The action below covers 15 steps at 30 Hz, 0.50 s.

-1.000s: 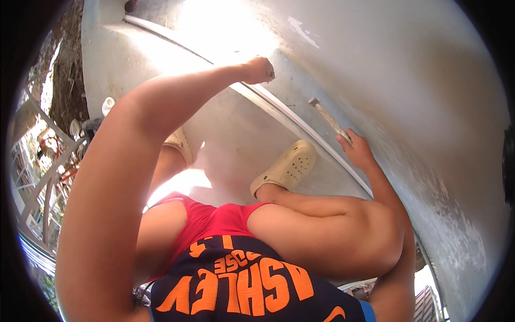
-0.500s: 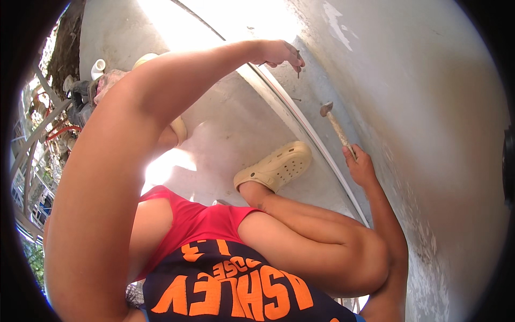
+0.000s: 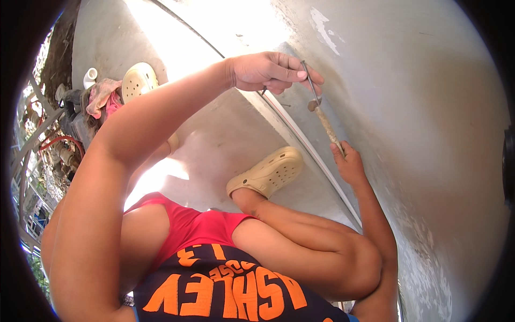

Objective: The person secures a white PVC pipe to a concrete ceiling using a hammer and nails. They repeatedly position the pipe, insert nails, and hammer them in place along the length of the pipe.

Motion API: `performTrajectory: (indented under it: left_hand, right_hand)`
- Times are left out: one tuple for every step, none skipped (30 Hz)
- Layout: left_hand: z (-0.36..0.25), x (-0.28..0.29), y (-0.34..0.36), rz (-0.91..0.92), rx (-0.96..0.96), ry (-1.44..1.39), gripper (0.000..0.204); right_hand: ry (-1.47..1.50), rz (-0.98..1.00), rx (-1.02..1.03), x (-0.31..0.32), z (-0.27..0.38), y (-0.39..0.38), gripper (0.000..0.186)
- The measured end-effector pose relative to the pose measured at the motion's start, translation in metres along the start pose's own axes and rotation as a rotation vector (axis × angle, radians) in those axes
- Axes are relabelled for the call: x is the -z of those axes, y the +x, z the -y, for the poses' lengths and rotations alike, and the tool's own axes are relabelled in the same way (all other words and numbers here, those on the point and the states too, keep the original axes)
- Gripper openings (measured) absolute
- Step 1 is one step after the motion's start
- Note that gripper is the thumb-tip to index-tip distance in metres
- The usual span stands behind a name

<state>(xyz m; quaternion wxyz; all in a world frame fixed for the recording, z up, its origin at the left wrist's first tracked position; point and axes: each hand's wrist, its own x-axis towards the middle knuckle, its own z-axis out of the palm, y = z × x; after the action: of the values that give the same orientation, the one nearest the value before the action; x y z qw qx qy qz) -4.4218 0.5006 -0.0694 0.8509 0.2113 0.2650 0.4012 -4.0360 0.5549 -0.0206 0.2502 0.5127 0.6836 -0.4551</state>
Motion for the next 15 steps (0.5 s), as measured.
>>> performTrajectory:
  left_hand:
    - [-0.002, -0.003, -0.001, 0.019, -0.013, -0.001, 0.037]
    - [-0.003, -0.006, -0.001, 0.022, -0.027, 0.006, 0.036]
    - [-0.006, -0.008, -0.001, 0.022, -0.034, 0.019, 0.035]
    - [-0.011, -0.01, -0.002, 0.021, -0.041, 0.033, 0.034]
    - [-0.015, -0.013, -0.002, 0.019, -0.048, 0.046, 0.034]
    - [-0.016, -0.014, -0.001, 0.016, -0.056, 0.047, 0.032]
    - [-0.018, -0.015, -0.001, 0.014, -0.063, 0.047, 0.031]
    - [-0.018, -0.016, -0.001, 0.011, -0.069, 0.046, 0.03]
    - [-0.018, -0.015, 0.0, 0.018, -0.079, 0.046, 0.031]
    - [-0.017, -0.013, 0.001, 0.025, -0.088, 0.046, 0.031]
    - [-0.015, -0.011, 0.001, 0.03, -0.097, 0.045, 0.031]
    - [-0.014, -0.01, 0.001, 0.033, -0.1, 0.037, 0.031]
    - [-0.013, -0.01, 0.001, 0.036, -0.103, 0.028, 0.03]
    - [-0.012, -0.009, 0.002, 0.042, -0.107, 0.02, 0.03]
    - [-0.01, -0.008, 0.002, 0.042, -0.109, 0.01, 0.03]
  right_hand:
    - [-0.005, -0.009, 0.016, 0.0, -0.002, 0.001, 0.053]
    - [-0.009, -0.016, 0.029, -0.001, -0.003, 0.002, 0.052]
    - [-0.017, -0.03, 0.048, -0.002, -0.005, 0.002, 0.052]
    - [-0.018, -0.038, 0.053, -0.001, -0.005, 0.003, 0.052]
    - [-0.018, -0.044, 0.059, -0.001, -0.004, 0.003, 0.052]
    - [-0.01, -0.045, 0.053, -0.001, -0.002, 0.004, 0.052]
    - [-0.002, -0.045, 0.046, 0.0, 0.0, 0.004, 0.052]
    - [-0.011, -0.042, 0.043, 0.0, 0.003, 0.004, 0.052]
    - [-0.019, -0.038, 0.039, 0.001, 0.006, 0.004, 0.052]
    - [-0.028, -0.035, 0.035, 0.002, 0.007, 0.004, 0.053]
    - [-0.029, -0.035, 0.045, 0.002, 0.006, 0.004, 0.053]
    - [-0.031, -0.036, 0.054, 0.001, 0.005, 0.006, 0.053]
    - [-0.032, -0.037, 0.063, 0.001, 0.004, 0.007, 0.053]
    - [-0.039, -0.037, 0.066, 0.001, 0.003, 0.008, 0.053]
    - [-0.046, -0.038, 0.069, 0.001, 0.002, 0.008, 0.054]
